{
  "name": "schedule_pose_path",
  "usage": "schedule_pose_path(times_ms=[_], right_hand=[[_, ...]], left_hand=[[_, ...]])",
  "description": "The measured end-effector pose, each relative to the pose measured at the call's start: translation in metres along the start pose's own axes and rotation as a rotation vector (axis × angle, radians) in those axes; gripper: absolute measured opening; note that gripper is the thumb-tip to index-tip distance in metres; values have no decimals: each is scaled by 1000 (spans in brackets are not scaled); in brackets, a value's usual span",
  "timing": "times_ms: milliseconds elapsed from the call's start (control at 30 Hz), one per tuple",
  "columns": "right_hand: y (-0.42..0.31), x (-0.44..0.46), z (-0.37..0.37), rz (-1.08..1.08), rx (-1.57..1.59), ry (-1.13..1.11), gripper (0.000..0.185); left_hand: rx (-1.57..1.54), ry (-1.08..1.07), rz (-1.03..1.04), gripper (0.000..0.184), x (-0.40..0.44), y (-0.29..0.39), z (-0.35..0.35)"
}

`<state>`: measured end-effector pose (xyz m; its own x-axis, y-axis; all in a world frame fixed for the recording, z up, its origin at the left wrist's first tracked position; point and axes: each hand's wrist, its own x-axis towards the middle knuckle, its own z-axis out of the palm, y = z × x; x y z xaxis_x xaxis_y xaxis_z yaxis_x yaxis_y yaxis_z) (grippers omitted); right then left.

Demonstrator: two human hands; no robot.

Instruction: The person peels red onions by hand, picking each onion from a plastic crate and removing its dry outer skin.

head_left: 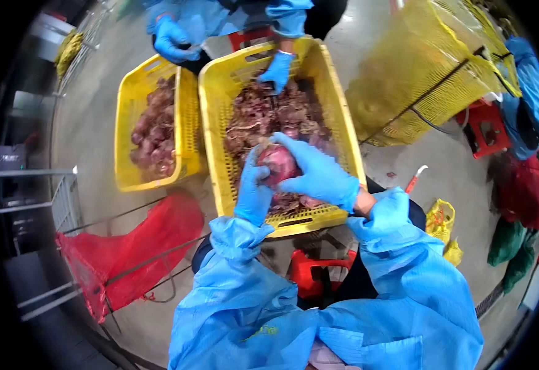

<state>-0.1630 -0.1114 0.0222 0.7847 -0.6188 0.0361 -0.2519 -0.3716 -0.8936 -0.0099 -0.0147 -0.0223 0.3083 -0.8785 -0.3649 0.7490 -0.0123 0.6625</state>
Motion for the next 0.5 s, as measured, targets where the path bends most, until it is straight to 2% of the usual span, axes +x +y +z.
schedule_pose_path(times_ms=[67, 133, 233, 267, 300, 333, 367, 400, 433, 467, 500], right_hand=[[-8, -3, -5, 5, -49, -8, 87], [-28, -9, -25, 10, -132, -10, 85], [-43, -26, -63, -144, -288, 232, 77], [-54, -38, -86, -142, -222, 253, 64], [-53, -53, -103, -141, 44, 330, 56], [-48, -70, -116, -147, 315, 407, 49], [-37, -87, -125, 52, 673, 449, 40], [-25, -110, -140, 150, 828, 544, 38], [11, -133, -150, 164, 693, 669, 33], [51, -152, -149, 264, 857, 827, 32], [108, -176, -145, 361, 709, 897, 32]], left_hand=[[22, -72, 39, 67, -2, 0, 9], [91, -34, -8, 67, -3, -4, 9], [84, -120, -120, 65, 2, -16, -11], [95, -166, -150, 65, -1, -19, -13], [106, -134, -124, 64, -4, -29, -21], [95, -44, -216, 68, -13, -29, -16], [51, -56, -279, 66, -15, -33, -23], [7, -61, -335, 65, -17, -39, -31], [-42, -24, -388, 65, -20, -46, -38], [-88, 21, -438, 64, -23, -52, -46], [-119, 138, -433, 65, -27, -61, -47]])
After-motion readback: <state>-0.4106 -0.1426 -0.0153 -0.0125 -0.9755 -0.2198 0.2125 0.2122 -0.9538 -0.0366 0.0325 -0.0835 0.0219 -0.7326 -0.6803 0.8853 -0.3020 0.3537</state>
